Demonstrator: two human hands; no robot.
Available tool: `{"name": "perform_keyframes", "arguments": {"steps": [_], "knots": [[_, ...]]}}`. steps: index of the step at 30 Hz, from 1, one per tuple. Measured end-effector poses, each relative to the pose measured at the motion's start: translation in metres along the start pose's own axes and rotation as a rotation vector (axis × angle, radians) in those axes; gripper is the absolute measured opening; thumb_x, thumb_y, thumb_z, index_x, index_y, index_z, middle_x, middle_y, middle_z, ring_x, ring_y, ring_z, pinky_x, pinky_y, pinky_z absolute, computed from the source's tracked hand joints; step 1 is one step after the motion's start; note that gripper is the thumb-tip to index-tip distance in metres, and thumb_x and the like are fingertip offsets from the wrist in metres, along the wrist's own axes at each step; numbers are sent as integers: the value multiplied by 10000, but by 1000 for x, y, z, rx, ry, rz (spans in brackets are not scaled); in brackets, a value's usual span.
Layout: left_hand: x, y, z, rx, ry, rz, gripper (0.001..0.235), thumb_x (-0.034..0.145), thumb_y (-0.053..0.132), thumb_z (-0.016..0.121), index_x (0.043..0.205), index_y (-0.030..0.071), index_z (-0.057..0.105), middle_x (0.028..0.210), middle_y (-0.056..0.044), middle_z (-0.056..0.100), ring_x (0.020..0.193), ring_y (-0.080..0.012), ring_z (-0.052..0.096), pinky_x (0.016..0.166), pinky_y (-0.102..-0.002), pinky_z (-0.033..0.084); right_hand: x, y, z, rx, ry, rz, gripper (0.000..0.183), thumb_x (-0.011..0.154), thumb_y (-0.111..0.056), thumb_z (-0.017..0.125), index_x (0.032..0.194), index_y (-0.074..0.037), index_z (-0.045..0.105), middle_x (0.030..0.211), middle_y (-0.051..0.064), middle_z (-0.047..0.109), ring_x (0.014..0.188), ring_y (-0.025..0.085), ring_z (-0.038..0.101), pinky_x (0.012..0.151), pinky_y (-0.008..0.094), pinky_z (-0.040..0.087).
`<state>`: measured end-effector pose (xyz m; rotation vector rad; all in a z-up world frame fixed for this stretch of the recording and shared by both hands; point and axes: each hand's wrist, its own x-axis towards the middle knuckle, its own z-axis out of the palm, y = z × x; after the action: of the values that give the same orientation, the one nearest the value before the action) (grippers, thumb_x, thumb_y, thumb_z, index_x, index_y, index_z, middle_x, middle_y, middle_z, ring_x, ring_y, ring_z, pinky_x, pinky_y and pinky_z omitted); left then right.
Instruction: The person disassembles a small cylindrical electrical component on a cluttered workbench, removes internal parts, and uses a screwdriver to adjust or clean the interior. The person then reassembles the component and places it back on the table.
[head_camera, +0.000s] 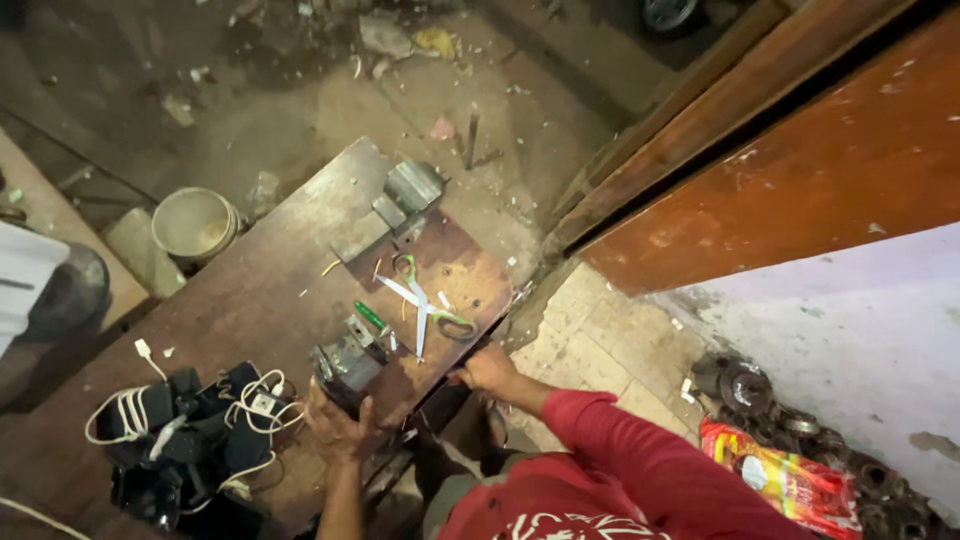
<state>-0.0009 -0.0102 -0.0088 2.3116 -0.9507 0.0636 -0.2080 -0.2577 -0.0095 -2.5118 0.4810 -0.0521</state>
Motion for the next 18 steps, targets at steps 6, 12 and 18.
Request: {"name": "perform_keyframes", "arguments": {"steps": [6,12,18], "knots": [[-3,-25,18,54,62,113,1058,853,601,676,1579,-33,242,1496,-314,452,1307,-510,483,1174,-640,307,8,6,9,-86,29,-57,396,865,-401,700,1160,-142,749,1243,187,687,1145,399,621,962,514,483],[-2,-27,19,59,57,91,1080,847,610,694,1591,-32,247,1484,-292,473,1336,-481,492,1198,-646,307,11,14,18,-202,-180,22,310,916,-424,654,1027,-175,800,965,147,749,898,357,703,851,509,527],[-5,-15,9,78,0,11,1094,819,621,691,1593,-18,255,1463,-286,483,1321,-483,475,1196,-641,307,2,21,27,-171,-130,20,344,913,-435,607,945,-158,809,804,170,738,742,368,718,719,508,551]]}}
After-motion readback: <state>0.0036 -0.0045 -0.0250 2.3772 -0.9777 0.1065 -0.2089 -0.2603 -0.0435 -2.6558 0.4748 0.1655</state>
